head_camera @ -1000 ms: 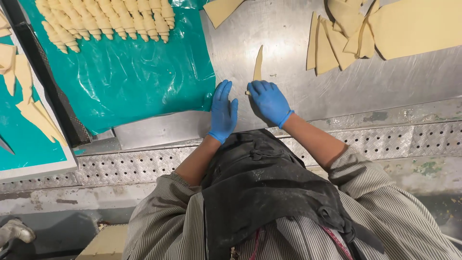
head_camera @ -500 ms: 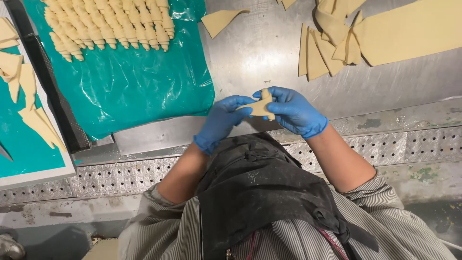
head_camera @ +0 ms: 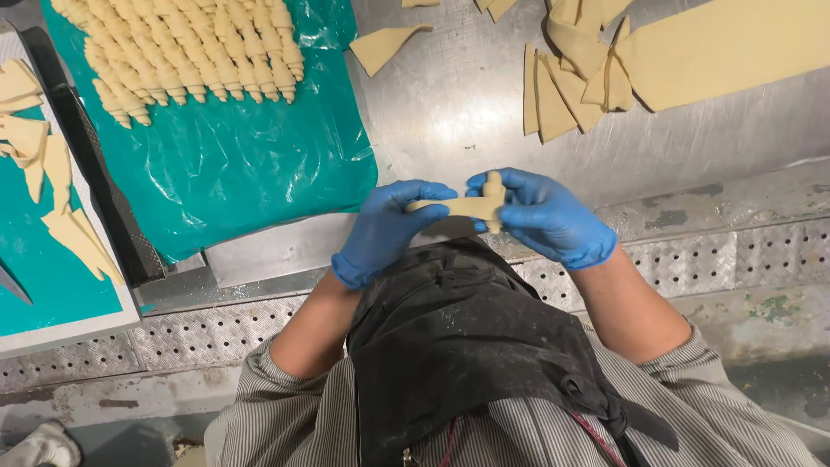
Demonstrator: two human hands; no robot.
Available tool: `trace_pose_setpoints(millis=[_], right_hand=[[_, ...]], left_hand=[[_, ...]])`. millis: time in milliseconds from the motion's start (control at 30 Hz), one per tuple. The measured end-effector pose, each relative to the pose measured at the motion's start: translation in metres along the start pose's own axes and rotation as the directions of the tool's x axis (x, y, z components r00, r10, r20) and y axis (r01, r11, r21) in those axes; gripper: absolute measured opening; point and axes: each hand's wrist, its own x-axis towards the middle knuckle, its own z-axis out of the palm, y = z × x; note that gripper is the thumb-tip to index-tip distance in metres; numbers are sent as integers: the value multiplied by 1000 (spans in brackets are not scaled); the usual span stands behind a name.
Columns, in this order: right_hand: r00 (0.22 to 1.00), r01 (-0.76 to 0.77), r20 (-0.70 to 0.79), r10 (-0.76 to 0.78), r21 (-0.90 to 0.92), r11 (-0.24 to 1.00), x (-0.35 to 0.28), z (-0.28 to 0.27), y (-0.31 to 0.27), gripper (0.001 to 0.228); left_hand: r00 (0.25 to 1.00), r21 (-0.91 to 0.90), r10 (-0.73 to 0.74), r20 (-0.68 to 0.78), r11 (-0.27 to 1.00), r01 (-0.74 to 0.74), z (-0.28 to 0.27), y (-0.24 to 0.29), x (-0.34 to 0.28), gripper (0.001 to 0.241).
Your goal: Rolling triangular pieces of dough into croissants and placing them onto a baking tray.
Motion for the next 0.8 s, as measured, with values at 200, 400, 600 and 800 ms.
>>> trace_pose_setpoints(millis=[200,400,600,800], right_hand=[[998,13,57,-8,-89,996,-6,-1,-5,54],[995,27,103,-21,-57,998,-8,4,0,51],[997,27,73,-29,36,999,-7,-2,3,51],[994,12,111,-9,-28,1000,0,9,1,53]], left_hand=[[999,70,40,5,997,-41,-4,-3,-1,24],[997,50,-57,-58,997,60,8,5,-9,24],[996,-16,14,-85,1000,-16,8,-4,-11,24],[991,-81,-29,-131,997,19,7,-20,-14,24]])
